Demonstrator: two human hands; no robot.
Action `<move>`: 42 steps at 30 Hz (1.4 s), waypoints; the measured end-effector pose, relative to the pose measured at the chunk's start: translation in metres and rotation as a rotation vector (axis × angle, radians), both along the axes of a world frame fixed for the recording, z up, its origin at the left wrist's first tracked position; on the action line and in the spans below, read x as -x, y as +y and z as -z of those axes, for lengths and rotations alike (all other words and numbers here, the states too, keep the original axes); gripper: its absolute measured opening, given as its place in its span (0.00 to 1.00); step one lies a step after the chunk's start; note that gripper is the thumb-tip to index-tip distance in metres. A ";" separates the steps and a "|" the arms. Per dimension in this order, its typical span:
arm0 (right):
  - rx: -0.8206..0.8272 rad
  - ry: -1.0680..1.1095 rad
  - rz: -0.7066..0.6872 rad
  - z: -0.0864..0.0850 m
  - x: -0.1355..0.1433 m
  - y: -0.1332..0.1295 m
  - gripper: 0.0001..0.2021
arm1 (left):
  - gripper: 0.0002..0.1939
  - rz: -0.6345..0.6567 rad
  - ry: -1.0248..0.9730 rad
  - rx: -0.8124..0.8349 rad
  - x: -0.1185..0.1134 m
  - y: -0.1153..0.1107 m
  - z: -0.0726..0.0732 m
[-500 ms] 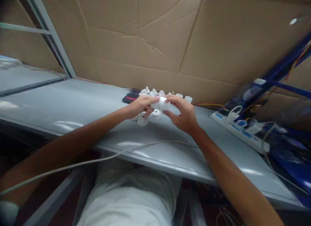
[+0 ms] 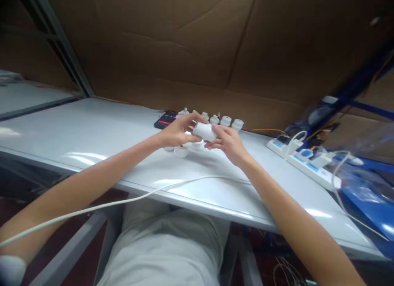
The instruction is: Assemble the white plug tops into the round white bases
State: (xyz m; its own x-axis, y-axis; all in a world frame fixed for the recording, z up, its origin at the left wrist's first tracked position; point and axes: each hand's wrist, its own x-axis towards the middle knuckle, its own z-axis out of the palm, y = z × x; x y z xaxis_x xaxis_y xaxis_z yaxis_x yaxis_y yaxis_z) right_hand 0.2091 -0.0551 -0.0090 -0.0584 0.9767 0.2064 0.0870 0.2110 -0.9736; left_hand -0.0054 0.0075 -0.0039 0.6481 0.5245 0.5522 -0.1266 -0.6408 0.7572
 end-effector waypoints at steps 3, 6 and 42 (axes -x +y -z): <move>-0.042 0.041 0.048 0.001 0.004 0.000 0.26 | 0.31 -0.038 -0.010 0.112 -0.002 -0.002 0.000; -0.153 0.016 0.106 0.002 0.004 0.000 0.27 | 0.29 -0.122 0.018 0.331 -0.005 -0.003 0.001; -0.268 -0.757 0.730 0.029 -0.124 0.054 0.16 | 0.09 -0.328 0.373 -0.470 -0.003 0.003 0.018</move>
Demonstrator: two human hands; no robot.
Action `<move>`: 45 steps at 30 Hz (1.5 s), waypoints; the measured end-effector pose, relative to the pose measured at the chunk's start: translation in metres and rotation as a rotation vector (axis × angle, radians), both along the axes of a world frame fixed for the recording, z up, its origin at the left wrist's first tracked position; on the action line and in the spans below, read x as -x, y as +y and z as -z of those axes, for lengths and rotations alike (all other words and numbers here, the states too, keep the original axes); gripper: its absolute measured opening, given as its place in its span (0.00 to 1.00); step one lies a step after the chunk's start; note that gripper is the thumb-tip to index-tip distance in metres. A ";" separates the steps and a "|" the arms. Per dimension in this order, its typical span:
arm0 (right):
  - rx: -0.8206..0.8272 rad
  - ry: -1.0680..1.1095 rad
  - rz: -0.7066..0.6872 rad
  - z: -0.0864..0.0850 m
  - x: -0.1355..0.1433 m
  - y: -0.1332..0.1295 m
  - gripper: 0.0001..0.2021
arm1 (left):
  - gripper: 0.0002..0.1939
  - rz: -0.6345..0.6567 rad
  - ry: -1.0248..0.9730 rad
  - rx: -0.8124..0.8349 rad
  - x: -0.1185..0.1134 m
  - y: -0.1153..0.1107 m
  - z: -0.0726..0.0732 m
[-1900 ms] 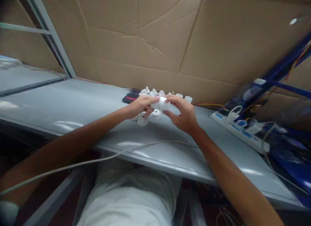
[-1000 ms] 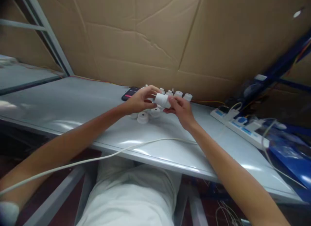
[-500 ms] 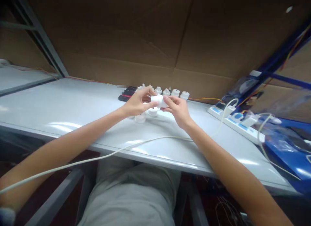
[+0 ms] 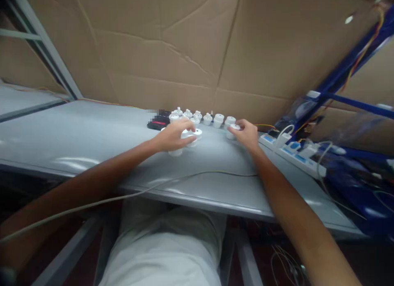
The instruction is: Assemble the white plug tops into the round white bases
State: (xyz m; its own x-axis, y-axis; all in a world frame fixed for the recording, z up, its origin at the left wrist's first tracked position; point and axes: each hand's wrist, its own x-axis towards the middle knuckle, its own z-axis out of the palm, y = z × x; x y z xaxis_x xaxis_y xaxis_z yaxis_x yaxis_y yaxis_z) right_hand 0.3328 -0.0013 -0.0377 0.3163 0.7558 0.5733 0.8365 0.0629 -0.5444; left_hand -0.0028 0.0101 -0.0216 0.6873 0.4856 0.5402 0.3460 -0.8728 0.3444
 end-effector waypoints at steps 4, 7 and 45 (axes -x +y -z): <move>0.010 -0.021 -0.022 0.005 -0.002 0.004 0.20 | 0.09 0.005 0.052 0.001 0.000 -0.001 0.001; 0.021 -0.035 -0.039 0.007 -0.002 0.006 0.22 | 0.10 0.008 0.073 0.008 -0.001 -0.001 0.002; 0.208 -0.597 -0.629 -0.029 0.098 -0.018 0.24 | 0.14 -0.167 0.234 0.029 0.003 0.005 0.003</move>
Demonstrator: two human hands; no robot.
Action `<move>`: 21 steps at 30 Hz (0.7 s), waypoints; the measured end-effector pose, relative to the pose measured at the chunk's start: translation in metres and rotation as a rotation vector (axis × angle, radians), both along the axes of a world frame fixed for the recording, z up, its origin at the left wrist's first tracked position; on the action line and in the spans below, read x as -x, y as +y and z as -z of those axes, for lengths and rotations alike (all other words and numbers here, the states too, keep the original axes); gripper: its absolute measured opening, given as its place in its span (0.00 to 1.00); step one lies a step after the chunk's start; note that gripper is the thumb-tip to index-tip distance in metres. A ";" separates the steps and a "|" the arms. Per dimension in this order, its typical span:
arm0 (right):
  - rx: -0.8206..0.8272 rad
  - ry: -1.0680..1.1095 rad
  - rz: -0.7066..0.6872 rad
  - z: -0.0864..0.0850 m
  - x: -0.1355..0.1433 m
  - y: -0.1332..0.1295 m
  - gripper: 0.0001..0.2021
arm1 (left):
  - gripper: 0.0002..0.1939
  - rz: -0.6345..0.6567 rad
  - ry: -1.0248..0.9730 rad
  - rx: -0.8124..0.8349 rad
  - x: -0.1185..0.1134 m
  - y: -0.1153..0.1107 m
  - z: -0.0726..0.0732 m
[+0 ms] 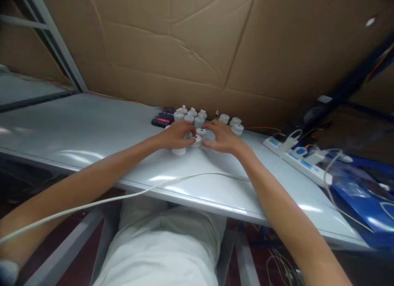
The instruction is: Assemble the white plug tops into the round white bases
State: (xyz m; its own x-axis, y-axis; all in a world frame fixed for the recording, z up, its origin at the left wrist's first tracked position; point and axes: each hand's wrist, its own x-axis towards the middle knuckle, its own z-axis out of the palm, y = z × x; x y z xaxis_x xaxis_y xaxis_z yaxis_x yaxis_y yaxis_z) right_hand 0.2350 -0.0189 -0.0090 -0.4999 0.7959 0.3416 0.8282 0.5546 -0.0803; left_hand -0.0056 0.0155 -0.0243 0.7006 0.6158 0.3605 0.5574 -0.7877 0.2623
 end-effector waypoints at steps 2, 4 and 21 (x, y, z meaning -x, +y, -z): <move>0.003 -0.029 -0.045 0.004 0.009 -0.004 0.23 | 0.14 0.005 -0.005 0.003 0.001 0.001 -0.002; 0.009 -0.060 -0.032 0.008 0.018 -0.009 0.22 | 0.14 -0.007 -0.019 0.003 0.001 0.002 -0.004; 0.193 0.306 0.082 -0.036 -0.010 -0.023 0.17 | 0.16 -0.148 -0.007 -0.005 0.000 -0.001 -0.007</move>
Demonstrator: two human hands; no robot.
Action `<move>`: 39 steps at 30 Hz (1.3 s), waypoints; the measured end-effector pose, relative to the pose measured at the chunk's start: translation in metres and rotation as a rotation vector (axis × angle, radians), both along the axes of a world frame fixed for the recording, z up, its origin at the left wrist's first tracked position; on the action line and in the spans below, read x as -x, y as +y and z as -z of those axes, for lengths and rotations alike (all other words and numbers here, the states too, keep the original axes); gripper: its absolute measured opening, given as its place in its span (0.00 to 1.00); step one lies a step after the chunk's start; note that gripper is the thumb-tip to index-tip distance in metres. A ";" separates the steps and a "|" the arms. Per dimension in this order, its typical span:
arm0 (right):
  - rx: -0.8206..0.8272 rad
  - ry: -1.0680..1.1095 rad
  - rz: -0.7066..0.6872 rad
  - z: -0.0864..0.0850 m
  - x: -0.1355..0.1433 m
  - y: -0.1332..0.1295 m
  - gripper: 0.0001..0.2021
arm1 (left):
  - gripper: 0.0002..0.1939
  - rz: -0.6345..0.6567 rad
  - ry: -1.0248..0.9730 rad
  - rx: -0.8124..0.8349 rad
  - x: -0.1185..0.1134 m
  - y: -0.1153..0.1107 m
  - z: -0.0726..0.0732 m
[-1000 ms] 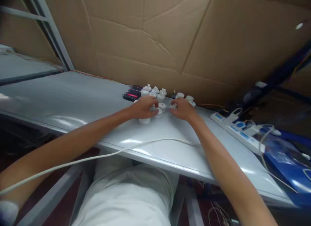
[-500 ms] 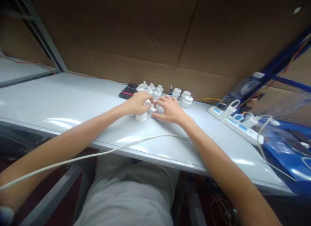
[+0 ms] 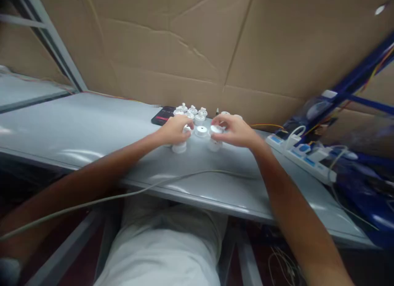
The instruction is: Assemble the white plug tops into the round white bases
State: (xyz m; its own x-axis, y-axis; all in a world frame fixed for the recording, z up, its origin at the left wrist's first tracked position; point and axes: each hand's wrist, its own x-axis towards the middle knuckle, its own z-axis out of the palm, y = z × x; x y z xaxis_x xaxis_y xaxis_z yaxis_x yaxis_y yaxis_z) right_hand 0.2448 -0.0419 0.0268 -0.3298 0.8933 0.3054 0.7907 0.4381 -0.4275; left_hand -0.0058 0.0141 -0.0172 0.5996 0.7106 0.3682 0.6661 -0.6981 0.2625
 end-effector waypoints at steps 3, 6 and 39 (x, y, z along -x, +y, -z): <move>0.199 -0.175 -0.055 0.003 -0.007 -0.002 0.20 | 0.15 0.006 0.014 0.006 0.000 0.000 0.003; 0.225 -0.221 -0.065 0.009 -0.004 -0.002 0.19 | 0.14 0.030 0.012 0.008 0.000 0.001 0.005; -0.040 0.762 -0.024 0.031 0.029 0.001 0.28 | 0.17 0.328 -0.722 0.584 -0.006 -0.004 -0.009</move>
